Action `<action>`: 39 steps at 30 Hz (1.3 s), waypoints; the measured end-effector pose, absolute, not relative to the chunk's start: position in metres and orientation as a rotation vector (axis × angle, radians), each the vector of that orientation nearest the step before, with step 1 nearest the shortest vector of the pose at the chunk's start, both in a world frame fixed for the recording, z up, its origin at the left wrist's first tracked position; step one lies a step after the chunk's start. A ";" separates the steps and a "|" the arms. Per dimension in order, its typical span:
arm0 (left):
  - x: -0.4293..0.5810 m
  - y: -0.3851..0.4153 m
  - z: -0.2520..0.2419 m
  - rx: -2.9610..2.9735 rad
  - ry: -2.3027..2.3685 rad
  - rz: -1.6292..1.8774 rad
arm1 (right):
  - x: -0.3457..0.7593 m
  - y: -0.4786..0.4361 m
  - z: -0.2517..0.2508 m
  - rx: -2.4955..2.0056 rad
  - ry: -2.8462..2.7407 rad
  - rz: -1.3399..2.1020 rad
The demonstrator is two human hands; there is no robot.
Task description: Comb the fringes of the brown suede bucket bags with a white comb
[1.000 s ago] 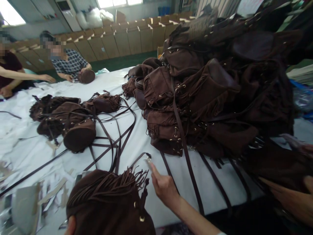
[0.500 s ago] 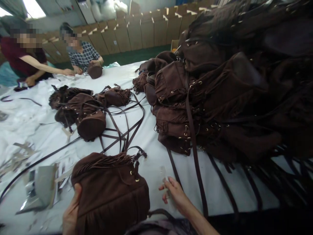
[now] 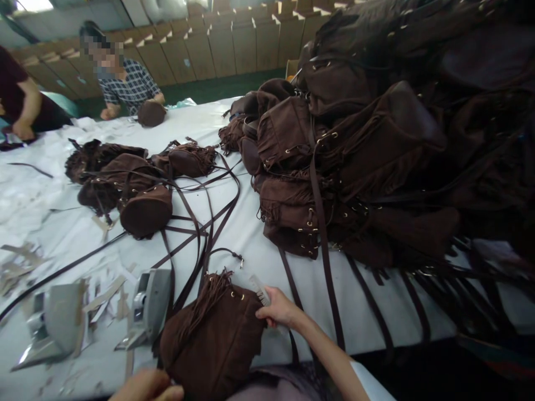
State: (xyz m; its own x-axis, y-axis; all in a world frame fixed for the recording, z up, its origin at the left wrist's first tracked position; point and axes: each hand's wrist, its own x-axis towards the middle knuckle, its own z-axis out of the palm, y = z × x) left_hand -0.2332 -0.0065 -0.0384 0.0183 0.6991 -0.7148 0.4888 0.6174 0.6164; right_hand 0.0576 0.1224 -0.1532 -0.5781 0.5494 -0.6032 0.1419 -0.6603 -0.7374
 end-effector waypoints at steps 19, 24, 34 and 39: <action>-0.183 0.100 -0.028 1.306 1.406 0.180 | 0.067 0.147 -0.119 -1.340 -1.396 1.886; -0.204 0.077 -0.034 1.136 1.790 0.242 | 0.069 0.112 -0.129 -1.530 -1.444 1.552; -0.184 0.073 -0.026 1.001 1.970 0.449 | 0.003 0.088 -0.075 -1.400 -2.344 0.814; -0.166 0.070 -0.032 0.693 1.620 0.595 | -0.013 0.071 -0.099 -1.427 -2.560 0.741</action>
